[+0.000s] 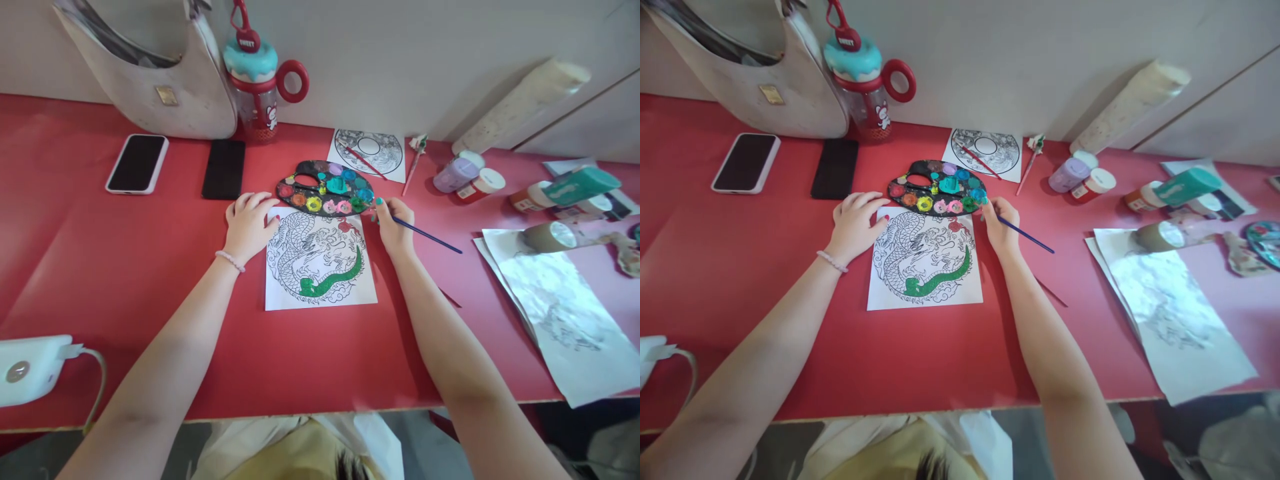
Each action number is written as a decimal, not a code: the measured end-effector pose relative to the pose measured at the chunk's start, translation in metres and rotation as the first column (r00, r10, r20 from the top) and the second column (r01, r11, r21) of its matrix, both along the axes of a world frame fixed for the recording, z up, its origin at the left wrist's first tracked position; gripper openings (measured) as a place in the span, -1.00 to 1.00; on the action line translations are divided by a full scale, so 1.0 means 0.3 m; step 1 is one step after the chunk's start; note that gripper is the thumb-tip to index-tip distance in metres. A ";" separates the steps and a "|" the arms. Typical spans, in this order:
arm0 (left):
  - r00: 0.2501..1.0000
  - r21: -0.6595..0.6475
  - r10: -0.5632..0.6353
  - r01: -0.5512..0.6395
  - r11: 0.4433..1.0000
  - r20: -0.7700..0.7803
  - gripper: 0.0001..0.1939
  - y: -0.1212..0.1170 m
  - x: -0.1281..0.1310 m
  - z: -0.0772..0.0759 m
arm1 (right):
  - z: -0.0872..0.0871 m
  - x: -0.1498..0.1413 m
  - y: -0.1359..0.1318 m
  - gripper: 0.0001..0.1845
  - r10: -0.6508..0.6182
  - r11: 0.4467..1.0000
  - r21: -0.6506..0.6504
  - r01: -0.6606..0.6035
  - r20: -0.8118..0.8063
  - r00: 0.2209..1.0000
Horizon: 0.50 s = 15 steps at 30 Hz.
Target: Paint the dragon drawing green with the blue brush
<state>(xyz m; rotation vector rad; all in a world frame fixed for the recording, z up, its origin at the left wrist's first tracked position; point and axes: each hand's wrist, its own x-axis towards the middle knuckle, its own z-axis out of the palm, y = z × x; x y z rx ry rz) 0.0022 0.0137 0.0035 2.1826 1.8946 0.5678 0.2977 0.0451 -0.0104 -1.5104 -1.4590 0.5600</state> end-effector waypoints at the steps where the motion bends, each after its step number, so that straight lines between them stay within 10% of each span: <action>1: 1.000 -0.001 -0.002 0.002 1.000 0.000 -0.66 0.000 0.000 -0.001 | -0.003 0.002 0.001 -0.57 0.008 1.000 0.000 -0.008 0.000 1.000; 15: 1.000 0.025 -0.004 0.004 1.000 0.009 -0.69 0.000 -0.005 -0.007 | -0.003 -0.006 0.004 -0.61 -0.009 0.999 0.035 0.015 -0.182 0.983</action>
